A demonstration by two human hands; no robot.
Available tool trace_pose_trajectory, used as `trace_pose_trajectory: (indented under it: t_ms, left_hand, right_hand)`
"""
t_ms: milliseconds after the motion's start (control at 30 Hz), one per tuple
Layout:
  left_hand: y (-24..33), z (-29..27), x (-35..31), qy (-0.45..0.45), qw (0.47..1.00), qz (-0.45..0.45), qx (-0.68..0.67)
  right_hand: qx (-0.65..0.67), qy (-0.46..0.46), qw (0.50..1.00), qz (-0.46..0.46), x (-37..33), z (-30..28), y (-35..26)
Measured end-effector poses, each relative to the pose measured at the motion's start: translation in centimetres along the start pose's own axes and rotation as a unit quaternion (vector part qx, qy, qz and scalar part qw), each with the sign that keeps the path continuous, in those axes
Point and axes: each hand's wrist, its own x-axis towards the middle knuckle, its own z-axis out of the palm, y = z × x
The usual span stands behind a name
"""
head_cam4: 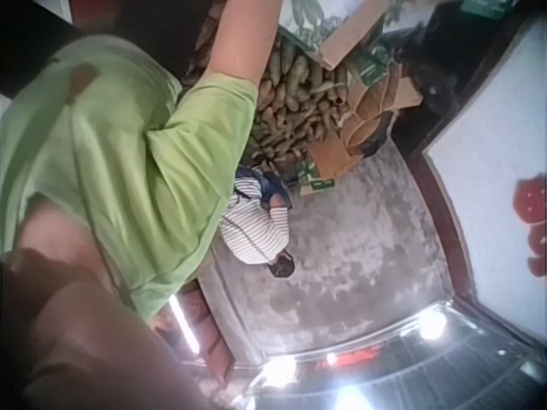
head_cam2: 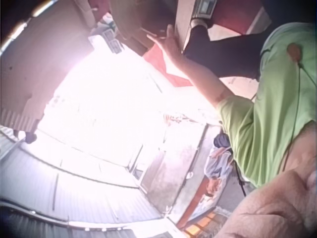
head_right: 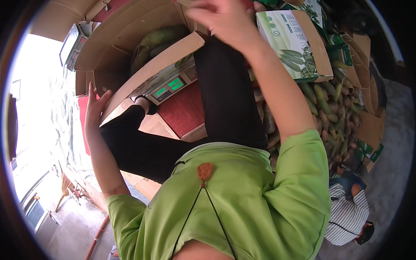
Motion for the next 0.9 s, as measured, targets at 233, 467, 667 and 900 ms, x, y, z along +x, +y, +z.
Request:
trace_pose_trajectory:
  t_ms: [233, 467, 667, 900]
  left_hand:
    - [0.9, -0.6, -0.3, 0.044, 0.997, -0.051, -0.024]
    - [0.3, -0.8, 0.1, 0.088, 0.993, -0.071, -0.041]
    - [0.1, -1.1, 0.1, 0.098, 0.991, -0.081, -0.044]
    - [0.0, -1.2, 0.4, 0.092, 0.989, -0.093, -0.066]
  right_hand:
    - [-0.086, 0.161, 0.978, 0.104, -6.5, -9.0, 7.0]
    - [-0.068, 0.154, 0.974, 0.154, -5.3, -9.3, 6.9]
    - [-0.121, 0.055, 0.988, 0.077, 0.2, -6.3, 4.0]
    - [-0.203, -0.053, 0.974, 0.09, 7.3, -2.8, 5.8]
